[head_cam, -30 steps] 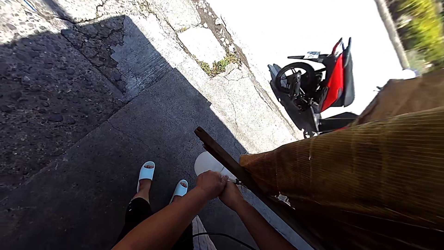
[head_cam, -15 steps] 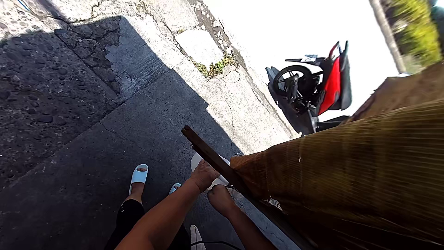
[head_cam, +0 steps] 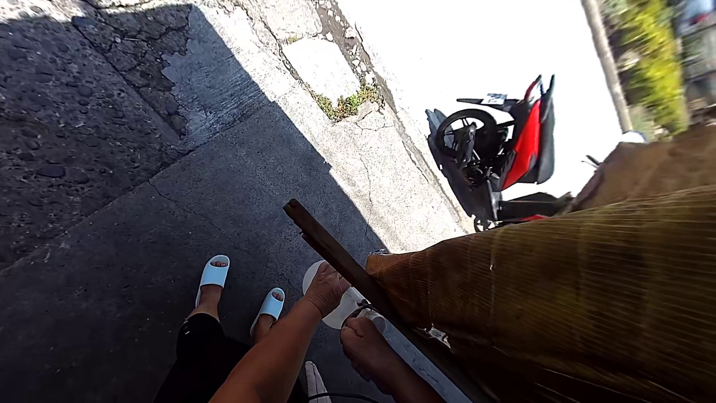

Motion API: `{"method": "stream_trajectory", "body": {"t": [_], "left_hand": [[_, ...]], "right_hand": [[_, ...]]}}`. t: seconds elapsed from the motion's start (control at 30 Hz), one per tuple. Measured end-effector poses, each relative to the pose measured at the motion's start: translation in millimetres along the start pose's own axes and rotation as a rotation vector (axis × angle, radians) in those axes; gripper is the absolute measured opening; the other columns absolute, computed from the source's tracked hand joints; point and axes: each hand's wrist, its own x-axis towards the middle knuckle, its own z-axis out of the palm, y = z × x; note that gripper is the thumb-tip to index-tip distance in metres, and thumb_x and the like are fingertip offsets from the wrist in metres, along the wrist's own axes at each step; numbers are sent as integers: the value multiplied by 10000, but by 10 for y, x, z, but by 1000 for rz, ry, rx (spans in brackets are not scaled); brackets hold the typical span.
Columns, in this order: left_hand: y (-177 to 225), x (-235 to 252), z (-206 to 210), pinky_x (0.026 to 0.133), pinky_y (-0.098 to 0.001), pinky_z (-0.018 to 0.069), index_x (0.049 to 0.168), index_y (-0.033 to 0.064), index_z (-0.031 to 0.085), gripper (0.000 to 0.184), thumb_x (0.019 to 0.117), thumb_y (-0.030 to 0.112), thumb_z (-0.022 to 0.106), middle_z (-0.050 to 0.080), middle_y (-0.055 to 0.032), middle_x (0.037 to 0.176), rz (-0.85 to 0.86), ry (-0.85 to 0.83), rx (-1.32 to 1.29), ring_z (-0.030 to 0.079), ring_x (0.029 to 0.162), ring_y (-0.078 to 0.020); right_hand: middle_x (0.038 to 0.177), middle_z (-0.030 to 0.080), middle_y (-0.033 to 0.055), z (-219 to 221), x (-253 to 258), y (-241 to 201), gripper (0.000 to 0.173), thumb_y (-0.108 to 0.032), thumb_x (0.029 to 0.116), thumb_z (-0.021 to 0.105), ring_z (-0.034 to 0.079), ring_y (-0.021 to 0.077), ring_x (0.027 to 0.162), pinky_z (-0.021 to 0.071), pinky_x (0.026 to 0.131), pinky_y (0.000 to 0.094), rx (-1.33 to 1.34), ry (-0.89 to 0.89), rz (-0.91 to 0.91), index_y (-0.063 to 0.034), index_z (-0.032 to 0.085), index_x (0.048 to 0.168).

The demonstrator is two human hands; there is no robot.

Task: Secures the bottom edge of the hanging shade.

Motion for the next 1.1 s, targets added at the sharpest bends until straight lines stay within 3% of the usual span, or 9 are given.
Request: {"method": "stream_trajectory", "body": {"t": [0.2, 0.43, 0.63, 0.7, 0.77, 0.83, 0.9, 1.03, 1.1], "left_hand": [[-135, 61, 13, 984, -538, 494, 1008, 70, 752, 187, 898, -21, 632, 761, -116, 1080, 58, 179, 67, 680, 1127, -336], [-141, 99, -21, 1041, -534, 462, 1062, 56, 754, 231, 918, -36, 599, 748, -116, 1139, 2, 70, 69, 629, 1223, -335], [-131, 47, -62, 1071, -542, 433, 1101, -21, 713, 216, 984, 25, 537, 696, -197, 1138, 0, -104, -42, 615, 1192, -374], [-154, 105, -153, 1132, -538, 365, 1168, -17, 694, 255, 1016, 105, 530, 666, -203, 1234, -91, -300, -190, 557, 1274, -373], [-267, 186, -286, 1146, -483, 345, 1214, 12, 679, 289, 948, 120, 642, 635, -161, 1306, -273, -465, -516, 515, 1311, -289], [-441, 126, -520, 1049, -374, 472, 1289, 4, 601, 450, 854, -67, 692, 630, -127, 1302, -469, -432, -969, 589, 1209, -188], [-530, -17, -757, 992, -362, 516, 1359, 12, 557, 503, 880, -117, 638, 637, -119, 1319, -649, -200, -1245, 618, 1182, -181], [-427, -259, -1018, 717, -283, 498, 1075, 1, 609, 102, 1007, 77, 606, 632, -62, 921, -867, -75, -1117, 593, 787, -115], [-415, -395, -1042, 680, -252, 483, 1040, 14, 613, 180, 1051, 189, 574, 634, -31, 869, -891, -142, -1057, 586, 733, -88]], "right_hand": [[546, 407, -65, -126, -309, -72, 203, -133, 966, 385, 354, 45, 408, 315, 405, 215, 257, -30, -32, -159, 444, 774], [561, 419, -63, -95, -254, -87, 207, -140, 966, 397, 362, 49, 417, 322, 413, 222, 191, -76, -56, -161, 445, 766], [619, 471, -2, 118, 288, -107, 251, -194, 999, 423, 448, 116, 480, 404, 489, 309, -53, -17, 13, -105, 503, 778], [618, 476, 2, 177, 387, -139, 247, -181, 1015, 425, 444, 114, 466, 406, 476, 299, -3, 33, 54, -101, 506, 796], [635, 484, 13, 216, 440, -149, 247, -180, 1030, 413, 451, 121, 472, 416, 477, 303, -1, 70, 106, -86, 511, 824], [686, 488, 27, 234, 469, -169, 253, -207, 1061, 394, 464, 135, 515, 427, 515, 319, -59, 77, 181, -75, 526, 889], [696, 483, 38, 252, 512, -197, 268, -223, 1073, 396, 471, 151, 543, 429, 545, 338, -116, 93, 213, -69, 535, 903], [683, 459, 37, 220, 569, -262, 287, -202, 1076, 406, 474, 160, 572, 429, 576, 354, -174, 81, 193, -60, 517, 853], [706, 468, 55, 183, 591, -290, 295, -193, 1068, 405, 494, 184, 618, 438, 624, 385, -240, 62, 189, -46, 525, 842]]}}
